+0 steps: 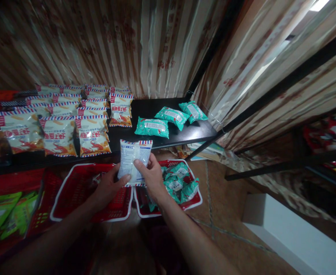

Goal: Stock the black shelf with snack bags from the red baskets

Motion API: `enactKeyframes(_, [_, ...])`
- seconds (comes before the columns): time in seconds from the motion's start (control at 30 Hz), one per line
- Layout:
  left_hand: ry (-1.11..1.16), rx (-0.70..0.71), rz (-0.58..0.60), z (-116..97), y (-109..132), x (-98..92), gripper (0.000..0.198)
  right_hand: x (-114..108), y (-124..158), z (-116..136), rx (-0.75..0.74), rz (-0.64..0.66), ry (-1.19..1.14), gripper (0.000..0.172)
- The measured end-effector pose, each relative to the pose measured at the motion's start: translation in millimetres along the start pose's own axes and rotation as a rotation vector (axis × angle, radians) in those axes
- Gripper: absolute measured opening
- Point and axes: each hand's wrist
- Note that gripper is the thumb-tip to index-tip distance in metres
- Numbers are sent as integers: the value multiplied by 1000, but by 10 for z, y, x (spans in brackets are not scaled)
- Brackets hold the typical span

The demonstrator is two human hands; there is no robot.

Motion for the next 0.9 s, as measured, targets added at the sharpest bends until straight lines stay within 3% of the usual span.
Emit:
enactKeyframes(0.17, [-37,14,-69,-47,-19,54,36,6,-45,-37,-80,20,84,48])
enactKeyframes(0.3, [-178,79,-307,-140,-32,74,44,-10,-43,-58,-273,10,265,70])
enactKeyframes(0.43, [-301,266,-549,-158,-78,122,49,-38,36,-30,-485,133,594,57])
enactKeyframes(0.5, [-358,361,-625,-132,-104,165,53,-31,82,-1,-527,227,625,51])
enactKeyframes(0.63, [-479,497,-627,-89,-90,247,68,32,126,79,-367,266,357,52])
enactKeyframes(0.73, [-568,585,-581,-86,-22,265,75,77,112,135,-237,247,144,67])
enactKeyframes(0.83, [-597,670,-509,-84,34,252,71,84,83,156,-192,251,67,80])
enactKeyframes(0.9, [-605,726,-461,-77,49,243,67,69,61,146,-166,211,58,75])
Point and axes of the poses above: each hand's wrist, its own y-axis away from the middle knuckle, its own x-axis out of the palm, z = x × y, and after that the axes turned 15 degrees about -x, right-handed
